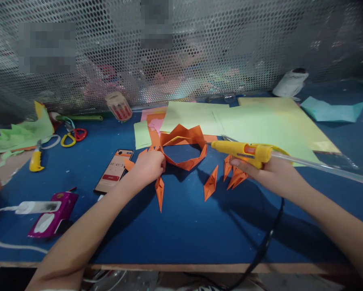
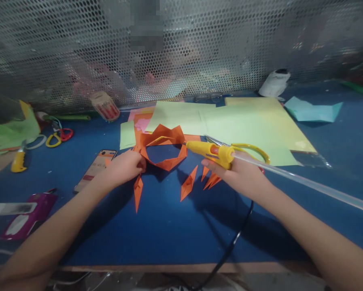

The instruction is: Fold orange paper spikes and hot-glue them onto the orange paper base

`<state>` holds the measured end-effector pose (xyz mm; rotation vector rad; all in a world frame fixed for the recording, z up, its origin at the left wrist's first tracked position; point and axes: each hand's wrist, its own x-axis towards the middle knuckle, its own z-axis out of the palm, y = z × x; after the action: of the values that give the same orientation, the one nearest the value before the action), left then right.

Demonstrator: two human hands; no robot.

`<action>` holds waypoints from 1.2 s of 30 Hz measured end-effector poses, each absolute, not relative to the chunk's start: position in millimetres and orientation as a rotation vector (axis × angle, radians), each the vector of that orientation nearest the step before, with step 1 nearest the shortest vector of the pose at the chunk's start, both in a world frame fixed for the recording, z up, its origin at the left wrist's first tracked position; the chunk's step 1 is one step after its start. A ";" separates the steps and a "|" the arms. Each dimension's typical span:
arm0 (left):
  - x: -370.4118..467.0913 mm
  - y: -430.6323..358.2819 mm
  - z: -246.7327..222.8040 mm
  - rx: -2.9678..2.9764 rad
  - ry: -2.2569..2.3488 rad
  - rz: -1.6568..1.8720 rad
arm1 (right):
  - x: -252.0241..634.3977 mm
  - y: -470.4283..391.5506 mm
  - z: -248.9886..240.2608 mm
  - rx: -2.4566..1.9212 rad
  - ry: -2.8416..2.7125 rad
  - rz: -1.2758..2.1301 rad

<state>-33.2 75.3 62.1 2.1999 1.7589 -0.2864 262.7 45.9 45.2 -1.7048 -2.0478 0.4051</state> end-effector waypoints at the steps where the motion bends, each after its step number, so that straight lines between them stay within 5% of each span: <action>1: -32.6 74.0 63.4 2.216 1.749 -0.291 | 262.9 45.7 45.1 -1.707 -2.051 0.426; 6: -3.1 30.9 84.5 2.351 1.605 -0.210 | 261.4 46.5 47.5 -1.737 -2.052 0.526; 8: 20.0 -2.8 84.7 2.555 1.300 0.130 | 260.1 47.0 50.0 -1.757 -2.043 0.536; 14: 64.9 -70.5 24.5 2.754 0.301 0.411 | 257.5 47.7 55.1 -1.815 -2.019 0.518; 26: 55.1 -60.3 7.2 2.610 0.306 0.568 | 257.8 46.2 56.1 -1.788 -1.985 0.506; 36: 42.4 5.1 3.9 2.727 1.028 0.404 | 257.9 46.5 55.8 -1.698 -1.956 0.547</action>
<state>42.4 5.1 3.9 2.7273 1.0285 0.4041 257.9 46.5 55.8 -1.6984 -1.9557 0.5468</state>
